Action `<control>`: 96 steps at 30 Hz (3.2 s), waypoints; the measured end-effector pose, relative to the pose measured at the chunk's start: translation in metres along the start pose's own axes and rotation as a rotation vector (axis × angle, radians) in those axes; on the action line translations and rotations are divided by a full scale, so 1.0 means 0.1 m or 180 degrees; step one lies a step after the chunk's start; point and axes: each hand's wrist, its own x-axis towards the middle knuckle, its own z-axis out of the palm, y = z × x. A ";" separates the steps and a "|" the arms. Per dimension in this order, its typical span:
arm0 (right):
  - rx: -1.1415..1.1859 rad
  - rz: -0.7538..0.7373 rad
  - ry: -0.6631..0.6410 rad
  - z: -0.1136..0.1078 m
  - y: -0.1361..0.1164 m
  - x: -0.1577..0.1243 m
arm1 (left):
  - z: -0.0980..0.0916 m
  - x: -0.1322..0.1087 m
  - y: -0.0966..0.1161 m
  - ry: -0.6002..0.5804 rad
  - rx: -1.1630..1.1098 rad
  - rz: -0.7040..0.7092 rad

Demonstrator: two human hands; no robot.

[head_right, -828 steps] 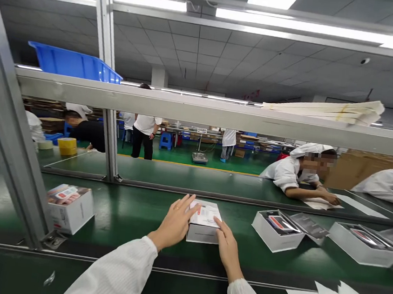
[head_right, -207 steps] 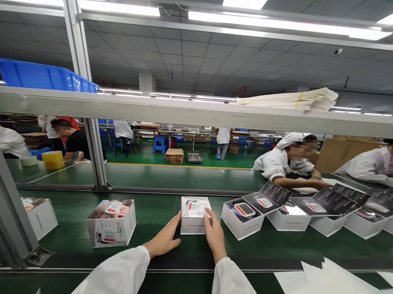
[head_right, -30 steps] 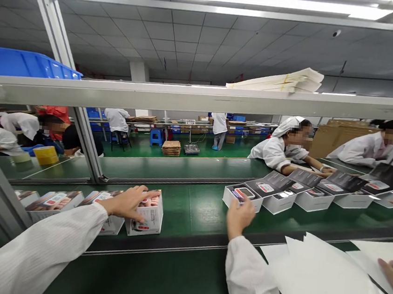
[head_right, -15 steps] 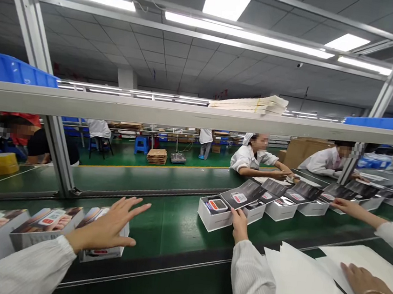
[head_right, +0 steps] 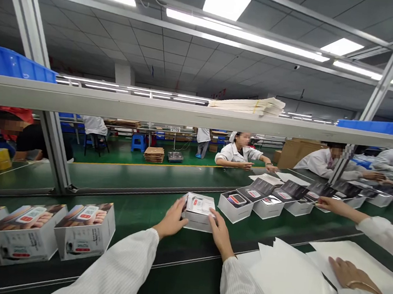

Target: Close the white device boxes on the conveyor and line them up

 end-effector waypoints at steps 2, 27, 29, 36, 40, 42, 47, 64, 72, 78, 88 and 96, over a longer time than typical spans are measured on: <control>0.0066 0.0202 -0.0044 0.05 -0.07 -0.02 | 0.16 0.06 -0.05 -0.0106 -0.0129 -0.0059; -0.0337 0.0418 0.1167 0.54 -0.53 0.06 | -1.87 -1.09 -0.64 -0.1058 0.1801 -0.0150; -0.0607 0.0843 0.2090 0.22 -0.38 0.23 | -1.97 -1.23 -0.73 -0.1049 0.1766 -0.0296; 0.0111 0.1720 0.2062 -0.35 0.08 0.84 | -2.14 -1.42 -0.89 -0.1063 0.1731 -0.0473; 0.0567 0.1342 0.1572 -0.28 0.23 1.02 | -2.17 -1.49 -0.93 -0.1055 0.1795 -0.0535; 0.0680 0.1172 0.1458 -0.22 0.28 1.03 | -2.15 -1.50 -0.88 -0.0925 0.1888 -0.0555; 0.0725 0.0838 0.1379 -0.13 0.32 0.79 | -1.93 -1.37 -0.58 -0.0512 0.1801 -0.0097; -0.0705 -0.0118 -0.0765 0.10 -0.28 -0.35 | -0.36 -0.56 0.01 0.0228 0.0200 0.0348; 0.0013 0.0138 -0.0432 0.32 -0.22 -0.28 | -0.04 -0.73 -0.32 0.0059 -0.0441 0.0151; 0.1546 0.0891 -0.0646 0.77 -0.36 -0.18 | -0.80 -0.60 -0.07 -0.0002 0.1317 0.0896; 0.0046 0.0705 -0.0145 0.82 -0.50 -0.12 | -1.72 -0.84 -0.39 -0.1014 0.1814 0.0174; -0.0728 0.1752 0.2657 -0.22 -0.05 0.46 | -1.95 -1.30 -0.72 -0.1070 0.1714 -0.0231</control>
